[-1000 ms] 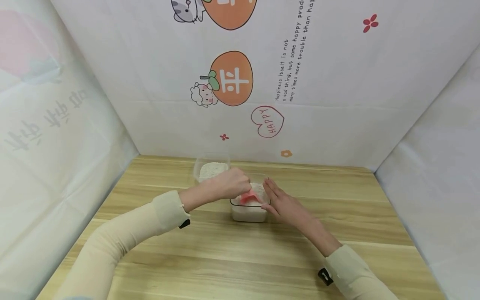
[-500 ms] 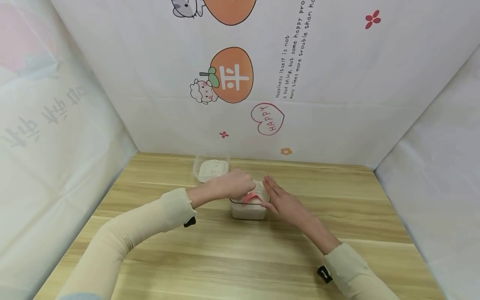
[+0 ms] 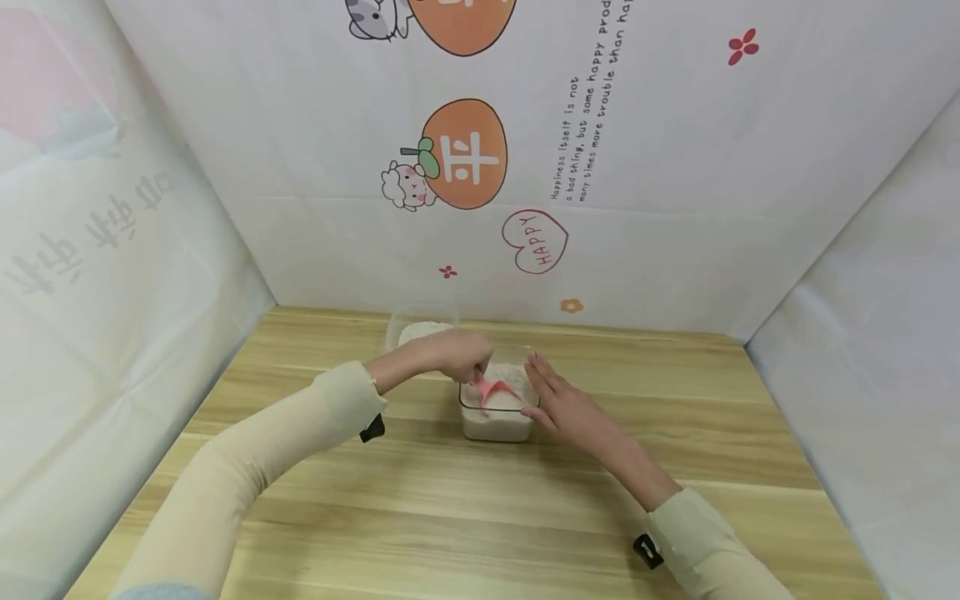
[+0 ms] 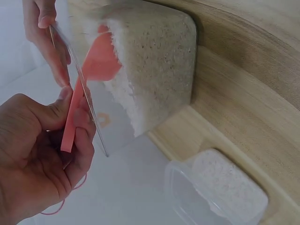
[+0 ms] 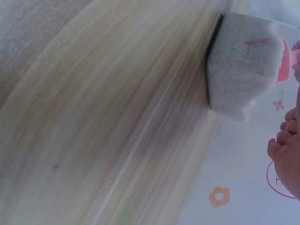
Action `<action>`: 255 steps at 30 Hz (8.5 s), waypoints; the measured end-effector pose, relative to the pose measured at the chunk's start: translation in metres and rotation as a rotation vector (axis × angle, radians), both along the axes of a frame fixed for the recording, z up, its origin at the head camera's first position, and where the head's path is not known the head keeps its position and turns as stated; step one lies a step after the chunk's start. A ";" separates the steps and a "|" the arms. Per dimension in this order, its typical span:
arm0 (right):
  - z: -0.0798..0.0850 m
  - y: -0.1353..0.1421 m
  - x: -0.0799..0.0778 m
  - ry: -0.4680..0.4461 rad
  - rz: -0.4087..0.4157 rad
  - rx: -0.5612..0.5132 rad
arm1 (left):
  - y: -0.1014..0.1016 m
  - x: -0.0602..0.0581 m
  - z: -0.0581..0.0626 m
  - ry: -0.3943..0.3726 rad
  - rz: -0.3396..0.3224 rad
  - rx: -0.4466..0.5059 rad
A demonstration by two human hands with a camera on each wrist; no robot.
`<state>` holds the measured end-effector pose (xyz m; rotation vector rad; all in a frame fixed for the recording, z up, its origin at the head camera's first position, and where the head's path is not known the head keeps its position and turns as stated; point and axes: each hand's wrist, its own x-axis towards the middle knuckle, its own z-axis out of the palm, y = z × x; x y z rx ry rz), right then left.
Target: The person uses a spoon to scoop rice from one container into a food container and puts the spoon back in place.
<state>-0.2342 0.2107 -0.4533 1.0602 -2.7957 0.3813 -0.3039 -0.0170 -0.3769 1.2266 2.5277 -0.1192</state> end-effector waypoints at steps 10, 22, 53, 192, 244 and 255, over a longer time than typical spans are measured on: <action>-0.002 0.002 -0.001 0.022 0.000 0.004 | -0.016 -0.001 0.000 -0.086 0.029 0.118; -0.003 0.002 -0.002 -0.006 -0.001 0.015 | -0.039 0.001 -0.004 -0.230 0.120 0.273; -0.007 0.003 -0.002 0.025 0.012 -0.004 | -0.079 0.013 -0.012 -0.515 0.421 0.630; 0.013 0.002 -0.002 0.029 0.027 0.197 | -0.179 -0.019 -0.015 0.131 0.799 0.457; 0.012 0.003 -0.003 0.032 0.021 0.180 | -0.165 -0.017 -0.009 0.336 0.691 0.266; 0.013 0.002 -0.003 0.029 0.024 0.182 | -0.163 -0.017 -0.011 0.392 0.669 0.230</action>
